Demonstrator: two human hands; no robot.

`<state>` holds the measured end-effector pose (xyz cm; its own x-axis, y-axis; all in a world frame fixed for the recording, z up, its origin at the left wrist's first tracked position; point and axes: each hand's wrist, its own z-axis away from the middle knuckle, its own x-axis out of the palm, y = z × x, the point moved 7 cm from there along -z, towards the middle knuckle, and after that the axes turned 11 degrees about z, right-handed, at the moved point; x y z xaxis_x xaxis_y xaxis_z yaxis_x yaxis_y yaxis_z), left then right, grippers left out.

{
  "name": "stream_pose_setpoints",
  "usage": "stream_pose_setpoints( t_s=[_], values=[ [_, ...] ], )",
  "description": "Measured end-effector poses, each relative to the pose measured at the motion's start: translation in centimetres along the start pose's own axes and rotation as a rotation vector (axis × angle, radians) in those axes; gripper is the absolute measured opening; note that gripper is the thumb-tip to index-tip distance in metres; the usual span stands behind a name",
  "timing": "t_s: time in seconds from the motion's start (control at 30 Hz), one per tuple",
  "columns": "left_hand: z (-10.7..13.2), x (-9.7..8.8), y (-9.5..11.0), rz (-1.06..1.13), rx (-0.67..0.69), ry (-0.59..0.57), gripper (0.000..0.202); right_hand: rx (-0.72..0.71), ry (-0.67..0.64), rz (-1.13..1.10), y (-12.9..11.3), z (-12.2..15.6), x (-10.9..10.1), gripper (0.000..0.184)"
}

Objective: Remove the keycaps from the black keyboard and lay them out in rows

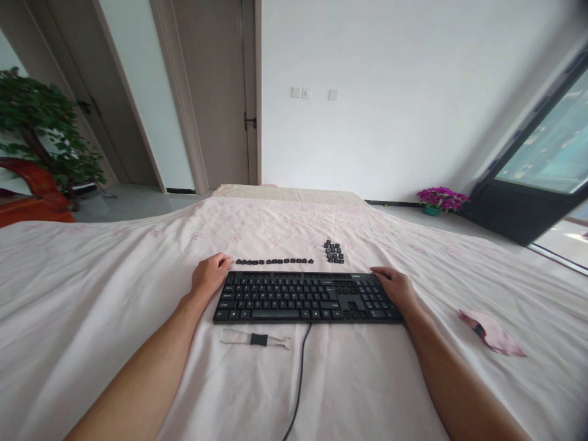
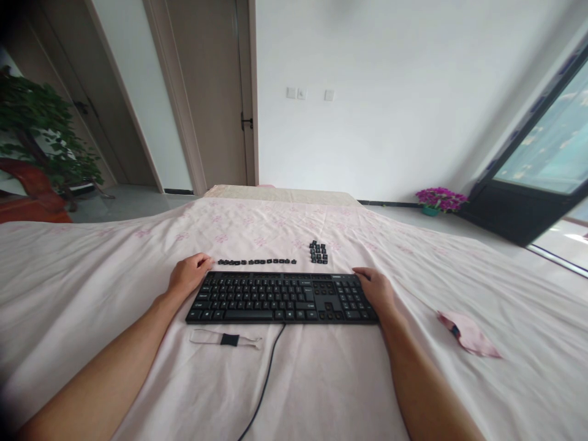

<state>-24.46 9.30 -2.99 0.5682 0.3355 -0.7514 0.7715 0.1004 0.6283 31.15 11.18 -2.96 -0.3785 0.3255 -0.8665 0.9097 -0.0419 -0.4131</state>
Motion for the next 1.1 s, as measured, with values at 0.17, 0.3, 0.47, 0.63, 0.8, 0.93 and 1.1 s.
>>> stream_pose_setpoints(
  t_s=[0.17,0.3,0.47,0.63,0.8,0.93,1.1],
  values=[
    [0.1,0.0,0.0,0.005,-0.015,-0.01,0.034,0.008,-0.008,-0.006,-0.1,0.1,-0.1,0.036],
    [0.1,0.0,0.1,0.005,-0.009,-0.008,0.033,0.011,-0.003,-0.007,0.0,0.1,-0.1,0.036],
    [0.2,-0.1,0.1,0.006,-0.008,0.002,0.034,0.007,0.005,-0.01,-0.2,0.1,-0.2,0.036],
    [0.4,-0.4,0.5,0.013,-0.015,0.001,0.032,0.019,0.028,-0.018,0.1,0.1,-0.3,0.036],
    [0.7,-0.7,0.8,0.015,-0.016,0.011,0.028,0.092,0.134,-0.086,1.0,-0.2,-1.4,0.037],
    [0.7,-0.7,0.7,0.023,-0.003,0.014,0.031,0.001,0.27,-0.11,-3.6,0.3,-4.1,0.032],
    [0.7,-0.7,0.7,0.042,-0.001,0.018,0.031,-0.463,0.071,-0.323,-17.7,5.5,-5.7,0.021]
  ],
)
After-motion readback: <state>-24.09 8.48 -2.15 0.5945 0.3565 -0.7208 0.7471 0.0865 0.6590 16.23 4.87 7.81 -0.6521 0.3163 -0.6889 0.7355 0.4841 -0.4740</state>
